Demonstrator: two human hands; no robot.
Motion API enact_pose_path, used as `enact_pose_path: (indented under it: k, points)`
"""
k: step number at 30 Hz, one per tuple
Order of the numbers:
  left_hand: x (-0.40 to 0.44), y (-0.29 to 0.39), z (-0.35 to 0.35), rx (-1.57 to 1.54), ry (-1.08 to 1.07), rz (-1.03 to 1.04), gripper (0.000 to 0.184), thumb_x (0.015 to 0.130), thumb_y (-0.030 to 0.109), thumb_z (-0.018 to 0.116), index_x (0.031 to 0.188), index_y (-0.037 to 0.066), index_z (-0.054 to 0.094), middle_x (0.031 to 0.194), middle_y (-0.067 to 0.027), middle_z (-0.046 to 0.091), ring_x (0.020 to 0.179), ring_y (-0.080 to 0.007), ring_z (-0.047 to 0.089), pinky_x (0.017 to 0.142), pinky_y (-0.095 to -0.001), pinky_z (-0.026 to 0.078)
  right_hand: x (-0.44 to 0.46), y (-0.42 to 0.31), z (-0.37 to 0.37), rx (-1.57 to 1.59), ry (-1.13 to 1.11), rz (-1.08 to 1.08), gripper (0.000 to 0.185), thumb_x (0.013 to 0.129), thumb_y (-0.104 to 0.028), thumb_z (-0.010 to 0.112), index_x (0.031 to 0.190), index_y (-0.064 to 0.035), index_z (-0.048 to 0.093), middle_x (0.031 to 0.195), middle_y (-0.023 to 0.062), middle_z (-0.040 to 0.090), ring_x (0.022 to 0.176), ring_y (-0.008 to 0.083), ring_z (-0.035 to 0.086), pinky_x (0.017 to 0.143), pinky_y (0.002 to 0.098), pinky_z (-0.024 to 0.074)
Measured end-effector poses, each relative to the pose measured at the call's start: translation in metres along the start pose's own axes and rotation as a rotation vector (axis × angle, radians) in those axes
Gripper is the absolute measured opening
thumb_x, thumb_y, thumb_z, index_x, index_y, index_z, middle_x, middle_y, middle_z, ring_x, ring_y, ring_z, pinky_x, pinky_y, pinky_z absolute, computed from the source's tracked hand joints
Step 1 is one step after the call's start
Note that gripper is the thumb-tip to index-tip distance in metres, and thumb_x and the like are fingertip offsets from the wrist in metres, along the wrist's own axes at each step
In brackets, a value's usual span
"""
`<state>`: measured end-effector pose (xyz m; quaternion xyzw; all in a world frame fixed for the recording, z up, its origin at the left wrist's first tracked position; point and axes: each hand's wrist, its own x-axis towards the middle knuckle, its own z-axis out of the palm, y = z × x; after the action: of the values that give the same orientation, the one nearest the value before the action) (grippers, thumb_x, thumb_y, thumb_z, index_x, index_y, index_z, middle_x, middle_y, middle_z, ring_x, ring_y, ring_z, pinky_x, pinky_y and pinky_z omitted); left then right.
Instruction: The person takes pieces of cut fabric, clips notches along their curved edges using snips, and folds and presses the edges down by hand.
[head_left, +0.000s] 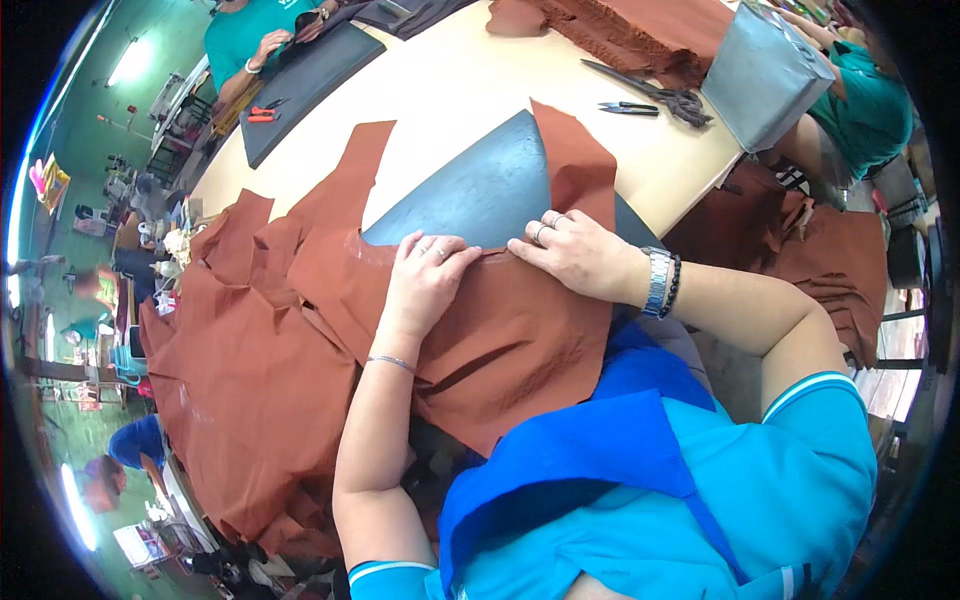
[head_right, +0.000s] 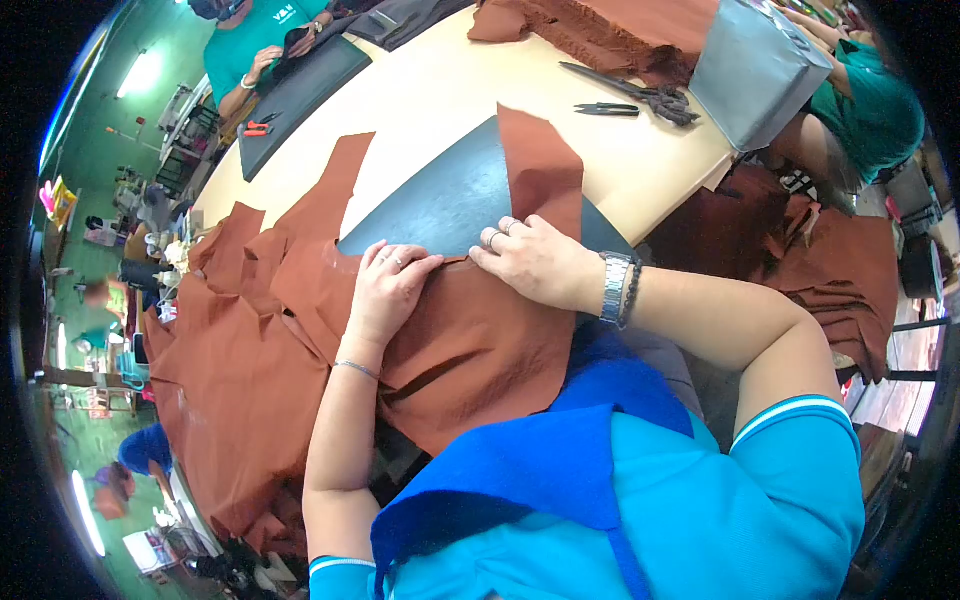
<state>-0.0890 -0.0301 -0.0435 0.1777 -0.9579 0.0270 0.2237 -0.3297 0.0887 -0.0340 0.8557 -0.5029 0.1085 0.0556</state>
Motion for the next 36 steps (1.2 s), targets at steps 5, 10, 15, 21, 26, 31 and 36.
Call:
enact_pose_path:
  k: [5, 10, 15, 21, 26, 31, 36]
  points:
    - [-0.012, -0.014, 0.001, 0.019, 0.018, -0.043, 0.018, 0.083, 0.011, 0.063, 0.096, 0.02, 0.073, 0.098, 0.0041, 0.066, 0.096, -0.0142, 0.064, 0.097, -0.043, 0.046, 0.004, -0.005, -0.007, 0.029, -0.026, 0.029, 0.037, 0.09, -0.015, 0.05, 0.125, -0.0052, 0.059, 0.111, 0.0096, 0.059, 0.101, 0.0232, 0.059, 0.079, 0.0365, 0.0511]
    - [-0.013, -0.013, 0.002, 0.019, 0.017, -0.072, 0.019, 0.084, 0.012, 0.063, 0.098, 0.021, 0.073, 0.099, 0.0042, 0.066, 0.098, -0.0143, 0.064, 0.099, -0.0449, 0.045, 0.013, -0.011, -0.01, 0.012, -0.077, 0.054, 0.043, 0.09, -0.014, 0.051, 0.133, -0.0092, 0.056, 0.111, 0.0111, 0.059, 0.099, 0.0247, 0.06, 0.075, 0.0383, 0.0522]
    - [-0.013, -0.012, 0.002, 0.042, 0.0, -0.099, 0.022, 0.083, 0.012, 0.066, 0.102, 0.021, 0.073, 0.1, 0.0043, 0.066, 0.099, -0.0161, 0.064, 0.1, -0.0485, 0.045, 0.032, -0.022, -0.008, -0.054, -0.151, 0.091, 0.047, 0.093, -0.014, 0.05, 0.139, -0.0157, 0.053, 0.11, 0.0111, 0.059, 0.098, 0.0241, 0.06, 0.075, 0.0391, 0.0519]
    - [-0.014, -0.012, 0.004, 0.034, -0.004, -0.142, 0.019, 0.085, 0.013, 0.067, 0.102, 0.021, 0.072, 0.102, 0.0029, 0.066, 0.1, -0.0174, 0.064, 0.101, -0.0497, 0.044, 0.034, -0.019, -0.01, -0.155, -0.182, 0.067, 0.038, 0.093, -0.016, 0.051, 0.131, -0.0155, 0.058, 0.11, 0.0092, 0.06, 0.098, 0.0212, 0.06, 0.073, 0.0369, 0.049]
    - [-0.014, -0.013, -0.009, -0.157, 0.151, -0.331, 0.024, 0.086, 0.015, 0.07, 0.11, 0.011, 0.064, 0.104, -0.0091, 0.064, 0.101, -0.0271, 0.062, 0.095, -0.0451, 0.047, -0.007, 0.011, -0.045, 0.044, -0.197, 0.149, 0.026, 0.09, -0.02, 0.061, 0.114, -0.01, 0.06, 0.107, 0.0104, 0.058, 0.096, 0.0272, 0.061, 0.08, 0.039, 0.0479]
    - [-0.051, -0.026, -0.047, -0.174, -0.112, -0.458, 0.029, 0.087, 0.017, 0.07, 0.11, 0.002, 0.06, 0.117, -0.0168, 0.06, 0.111, -0.0368, 0.057, 0.098, -0.0441, 0.045, -0.027, 0.023, -0.037, 0.566, -0.125, 0.396, 0.021, 0.084, -0.014, 0.071, 0.096, -0.0069, 0.055, 0.093, 0.0125, 0.064, 0.092, 0.0307, 0.065, 0.077, 0.0427, 0.0507]
    - [-0.051, 0.032, -0.056, -0.176, -0.223, -0.565, 0.047, 0.086, 0.034, 0.072, 0.121, 0.004, 0.061, 0.133, -0.022, 0.053, 0.123, -0.0406, 0.05, 0.105, -0.0467, 0.044, 0.014, 0.095, -0.019, 0.217, -0.004, 0.259, 0.012, 0.086, -0.006, 0.055, 0.098, -0.0066, 0.056, 0.095, 0.0167, 0.063, 0.093, 0.0367, 0.064, 0.081, 0.0437, 0.0523]
